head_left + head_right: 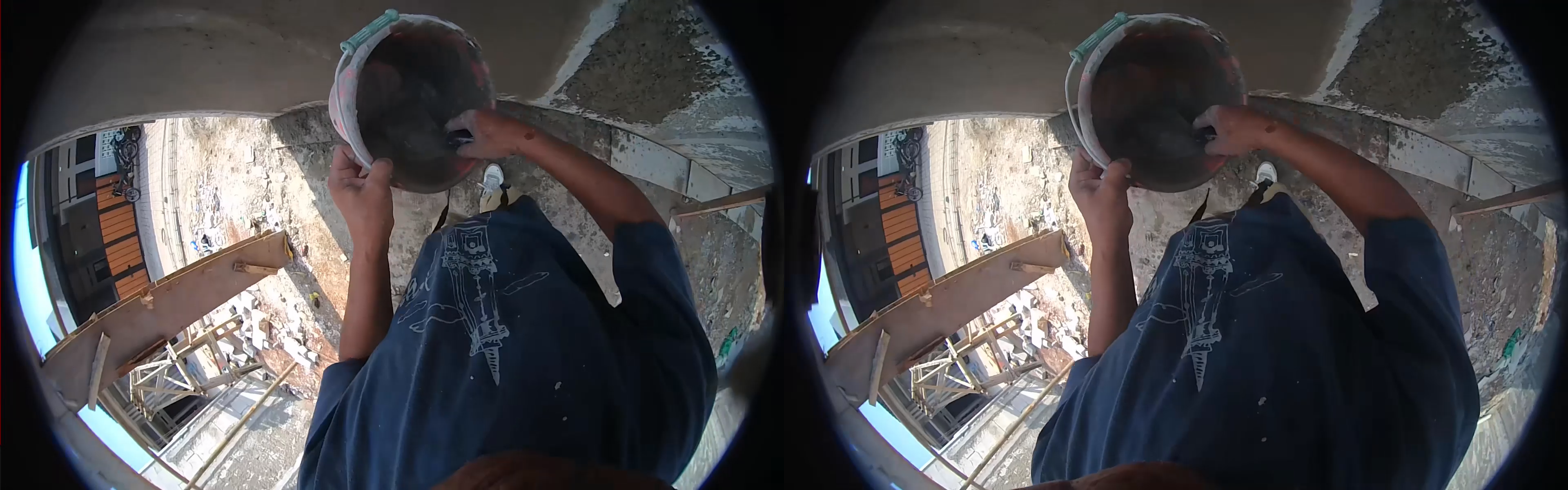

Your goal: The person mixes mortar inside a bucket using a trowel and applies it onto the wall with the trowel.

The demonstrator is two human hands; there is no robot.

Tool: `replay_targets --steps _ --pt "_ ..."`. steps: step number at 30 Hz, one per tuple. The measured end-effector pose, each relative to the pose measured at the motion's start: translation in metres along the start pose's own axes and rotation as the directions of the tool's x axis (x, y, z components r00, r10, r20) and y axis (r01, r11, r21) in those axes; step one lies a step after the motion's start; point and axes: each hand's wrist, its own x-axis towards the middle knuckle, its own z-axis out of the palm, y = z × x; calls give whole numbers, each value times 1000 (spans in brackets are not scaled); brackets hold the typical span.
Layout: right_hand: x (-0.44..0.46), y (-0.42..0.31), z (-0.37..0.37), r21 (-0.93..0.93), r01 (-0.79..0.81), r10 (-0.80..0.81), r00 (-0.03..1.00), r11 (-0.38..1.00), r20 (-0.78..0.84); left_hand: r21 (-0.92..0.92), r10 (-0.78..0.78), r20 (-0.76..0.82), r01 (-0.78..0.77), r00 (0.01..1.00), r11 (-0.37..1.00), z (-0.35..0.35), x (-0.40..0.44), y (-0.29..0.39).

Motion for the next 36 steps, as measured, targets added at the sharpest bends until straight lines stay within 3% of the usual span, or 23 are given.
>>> replay_targets --steps 1,2,3,4,7,11,15,18,22,23,26,27,29,31,34,35,36 --pt "10 4 5 84 -13 9 999 996 42 0 -67 17 67 998 998 -2 7 -1" --pt "17 7 18 103 79 -76 996 992 -38 51 -68 10 68 998 996 -5 14 -7" --pt "13 -14 13 309 -103 75 992 946 101 11 -158 -10 158 987 987 -1 18 0" --pt "17 -18 22 446 -111 79 993 888 90 26 -182 32 182 983 983 -12 27 -11" --pt "27 -20 35 586 -106 38 991 803 127 -5 -262 -1 262 965 965 -35 49 -27" --pt "22 -34 46 887 -111 61 994 448 94 1 -373 -77 374 925 927 -79 90 -51" --pt "-2 -53 65 986 121 136 981 117 -136 58 -460 -7 459 888 886 -153 138 -80" --pt "-13 -63 91 895 447 271 861 2 -431 153 -489 96 473 867 868 -228 179 -106" --pt "-46 -91 104 617 786 568 491 38 -661 325 -477 -62 470 877 821 -287 214 -127" --pt "-54 -96 105 540 839 616 391 67 -684 242 -501 -12 489 865 838 -291 214 -118" --pt "-85 -105 104 282 929 684 46 239 -728 233 -497 -92 504 863 832 -302 215 -95" --pt "-93 -108 101 198 927 704 -92 319 -705 373 -482 -92 479 872 795 -312 226 -94" --pt "-107 -110 92 77 860 706 -360 505 -610 579 -393 24 308 919 755 -359 262 -116" --pt "-119 -103 75 30 716 641 -605 698 -473 656 -354 165 165 921 736 -378 286 -122" --pt "-120 -69 36 243 345 384 -913 906 -134 643 -475 143 283 869 711 -395 310 -120" --pt "-117 -64 21 395 317 361 -932 862 -39 567 -532 105 389 840 726 -395 315 -124" --pt "-110 -47 6 464 227 247 -969 856 18 674 -507 80 328 858 661 -393 321 -126"
